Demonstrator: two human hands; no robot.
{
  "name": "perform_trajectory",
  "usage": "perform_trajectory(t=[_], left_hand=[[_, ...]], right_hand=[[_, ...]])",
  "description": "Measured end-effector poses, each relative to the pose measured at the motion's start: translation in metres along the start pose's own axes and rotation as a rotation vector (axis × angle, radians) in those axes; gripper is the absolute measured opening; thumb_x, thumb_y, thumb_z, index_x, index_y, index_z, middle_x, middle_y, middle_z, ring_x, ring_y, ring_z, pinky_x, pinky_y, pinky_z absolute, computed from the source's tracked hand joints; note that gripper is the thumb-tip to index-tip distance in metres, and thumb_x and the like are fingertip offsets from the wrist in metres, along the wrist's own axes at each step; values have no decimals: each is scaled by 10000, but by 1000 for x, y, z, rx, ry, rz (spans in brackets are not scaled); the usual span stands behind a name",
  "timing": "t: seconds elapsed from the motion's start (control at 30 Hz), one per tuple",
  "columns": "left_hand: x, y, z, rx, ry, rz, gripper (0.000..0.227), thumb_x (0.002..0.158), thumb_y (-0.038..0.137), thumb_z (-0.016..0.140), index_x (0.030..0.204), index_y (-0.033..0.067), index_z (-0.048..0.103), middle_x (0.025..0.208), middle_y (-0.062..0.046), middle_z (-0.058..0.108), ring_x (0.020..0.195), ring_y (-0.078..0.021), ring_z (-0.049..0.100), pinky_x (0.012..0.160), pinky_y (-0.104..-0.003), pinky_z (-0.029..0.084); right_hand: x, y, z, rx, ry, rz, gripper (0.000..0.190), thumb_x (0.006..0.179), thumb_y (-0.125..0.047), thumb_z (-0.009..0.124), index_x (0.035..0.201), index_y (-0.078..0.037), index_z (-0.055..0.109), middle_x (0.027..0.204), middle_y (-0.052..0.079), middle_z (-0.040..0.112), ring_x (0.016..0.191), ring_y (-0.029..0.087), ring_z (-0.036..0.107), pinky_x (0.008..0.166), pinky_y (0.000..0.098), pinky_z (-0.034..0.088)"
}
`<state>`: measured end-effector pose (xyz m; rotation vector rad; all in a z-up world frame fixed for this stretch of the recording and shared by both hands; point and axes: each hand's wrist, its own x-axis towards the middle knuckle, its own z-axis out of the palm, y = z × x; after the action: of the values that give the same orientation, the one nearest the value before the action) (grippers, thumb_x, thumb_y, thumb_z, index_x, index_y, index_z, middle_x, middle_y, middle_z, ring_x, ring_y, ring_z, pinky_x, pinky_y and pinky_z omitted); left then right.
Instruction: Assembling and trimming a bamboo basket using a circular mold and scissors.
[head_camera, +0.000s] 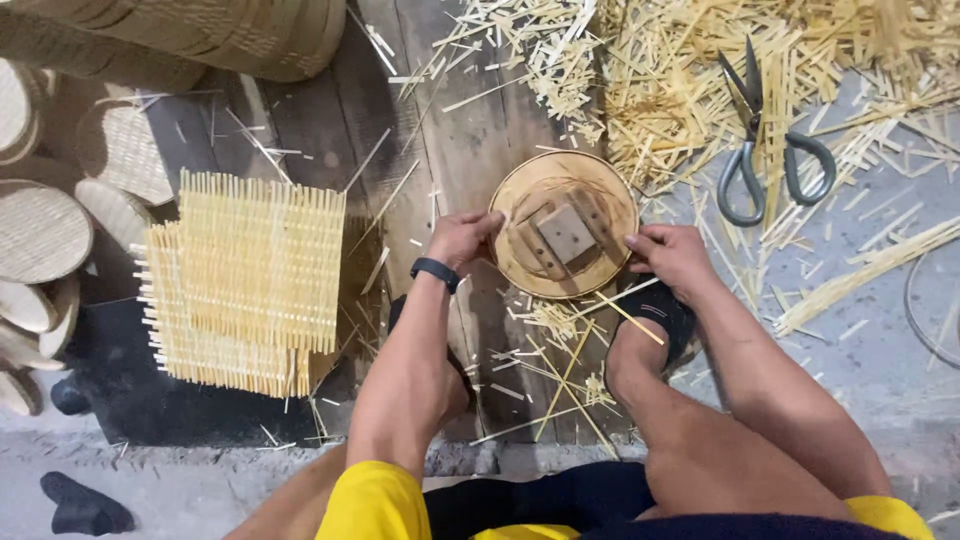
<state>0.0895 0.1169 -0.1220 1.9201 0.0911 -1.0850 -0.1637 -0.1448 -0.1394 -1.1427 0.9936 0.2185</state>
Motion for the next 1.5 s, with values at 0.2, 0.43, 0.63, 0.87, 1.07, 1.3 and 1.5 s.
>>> perform_trajectory(t=[0.2,0.43,0.63,0.87,1.07,1.3,1.5], left_hand=[[-9,23,20,423,293,-16,382,788,356,827,987,30,830,845,-119,801,709,-193,746,708,-341,578],[-54,-42,47,-842,-146,-210,338,1018,232,591,1209,-41,646,1186,-174,715,1040,-282,715,883,-391,626],[-69,-84,110,-761,10,-253,298,1009,79,524,1284,-30,555,1227,-162,681,1052,-305,719,848,-368,657],[-65,-44,51,-386,59,-49,275,966,98,651,1186,-57,592,985,-138,711,830,-270,727,676,-378,638],[-121,92,34,203,77,524,325,946,173,666,1196,-28,619,956,-145,718,868,-255,705,751,-377,596],[-123,104,67,168,296,736,527,1110,504,538,1386,68,646,1080,-153,768,1008,-212,751,869,-306,573],[-94,91,53,222,350,600,634,1033,628,406,1173,103,733,647,-26,641,565,-117,568,520,-272,430]], right_hand=[[-1,0,0,85,-6,-3,234,969,-160,719,1025,65,748,899,147,737,718,200,702,635,313,606],[-38,-29,8,437,-215,34,253,947,-126,669,1098,76,678,994,128,759,864,202,766,748,318,659],[-18,-8,33,67,42,109,252,985,-72,628,1062,168,635,913,256,723,748,344,739,620,411,626],[-28,-40,28,-130,93,-187,493,901,-180,759,1238,122,562,1091,253,684,973,334,697,817,449,604],[-65,-116,58,-145,4,-380,1173,690,-330,935,1533,18,199,1390,219,498,1243,286,571,1027,414,507],[-69,-107,80,-225,212,-473,1058,682,-393,934,1439,62,352,1302,222,582,1188,305,613,1024,414,509],[-65,-114,46,17,18,-333,842,739,-400,755,1414,9,461,1197,156,629,1050,221,659,883,360,565]])
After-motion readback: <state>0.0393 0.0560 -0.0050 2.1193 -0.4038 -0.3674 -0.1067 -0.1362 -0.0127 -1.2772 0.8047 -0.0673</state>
